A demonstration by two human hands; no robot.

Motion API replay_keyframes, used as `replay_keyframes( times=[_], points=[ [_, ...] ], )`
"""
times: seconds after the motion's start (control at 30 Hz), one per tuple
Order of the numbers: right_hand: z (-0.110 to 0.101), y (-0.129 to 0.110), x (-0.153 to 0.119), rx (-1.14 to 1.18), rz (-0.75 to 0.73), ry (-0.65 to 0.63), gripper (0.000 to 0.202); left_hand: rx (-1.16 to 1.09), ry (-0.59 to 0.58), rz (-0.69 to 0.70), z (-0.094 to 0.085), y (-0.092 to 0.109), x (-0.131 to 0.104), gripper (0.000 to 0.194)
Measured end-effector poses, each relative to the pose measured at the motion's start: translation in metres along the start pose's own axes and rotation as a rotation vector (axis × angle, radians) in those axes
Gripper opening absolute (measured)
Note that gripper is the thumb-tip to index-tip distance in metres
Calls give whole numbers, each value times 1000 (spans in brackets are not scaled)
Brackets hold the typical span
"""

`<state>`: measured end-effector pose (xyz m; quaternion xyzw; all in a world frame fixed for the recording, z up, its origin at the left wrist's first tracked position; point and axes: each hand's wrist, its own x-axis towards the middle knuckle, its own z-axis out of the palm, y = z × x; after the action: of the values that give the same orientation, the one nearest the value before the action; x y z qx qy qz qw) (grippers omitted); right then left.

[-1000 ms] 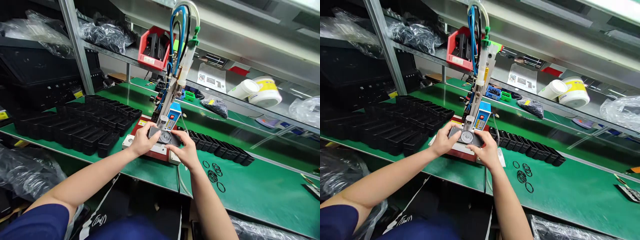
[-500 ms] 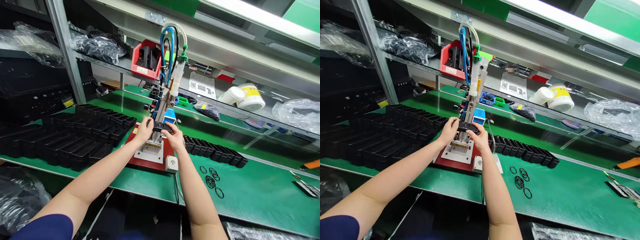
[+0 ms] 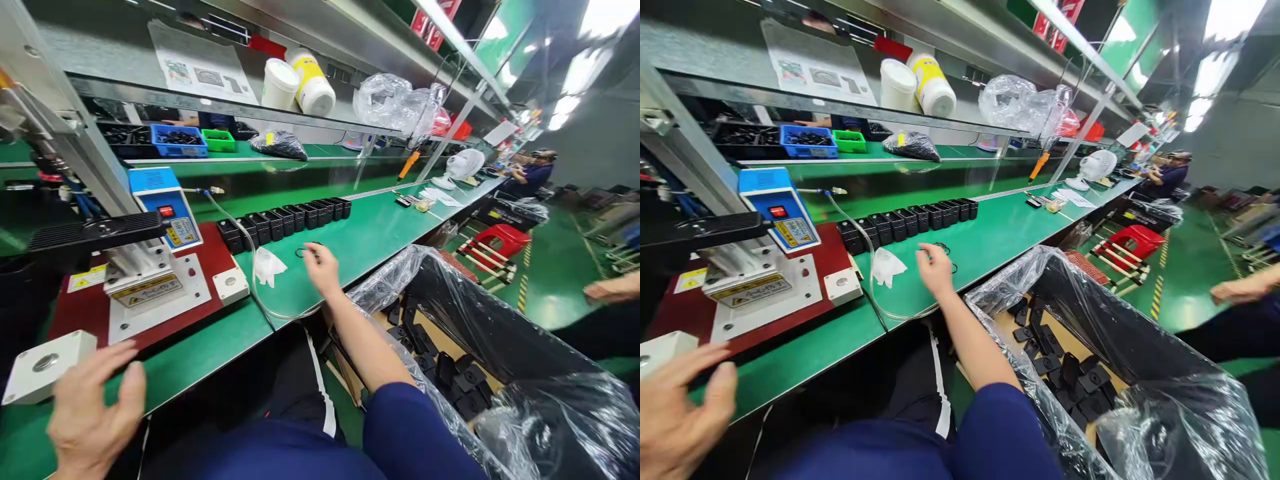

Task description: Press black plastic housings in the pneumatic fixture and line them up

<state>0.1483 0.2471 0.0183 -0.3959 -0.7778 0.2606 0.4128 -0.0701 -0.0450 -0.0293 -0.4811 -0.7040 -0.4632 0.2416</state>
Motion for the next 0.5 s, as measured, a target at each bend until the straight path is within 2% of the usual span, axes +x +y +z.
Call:
replay_keyframes(
  times=[0.07,0.1,0.2,0.27,0.37,0.5],
  points=[
    [-31,48,0,-80,119,58,35,65,-80,154,3,2,-28,12],
    [-40,68,1,-115,158,51,34,89,-116,195,6,0,-38,11],
    [-42,105,4,-189,181,-57,25,110,-159,180,12,-6,-51,11],
    [-30,113,4,-239,154,-111,21,125,-175,141,15,-9,-52,11],
    [-8,114,8,-339,144,-101,19,181,-202,70,19,-10,-53,11],
    [-2,115,14,-430,160,-65,5,215,-209,124,18,-11,-54,9]
  ],
)
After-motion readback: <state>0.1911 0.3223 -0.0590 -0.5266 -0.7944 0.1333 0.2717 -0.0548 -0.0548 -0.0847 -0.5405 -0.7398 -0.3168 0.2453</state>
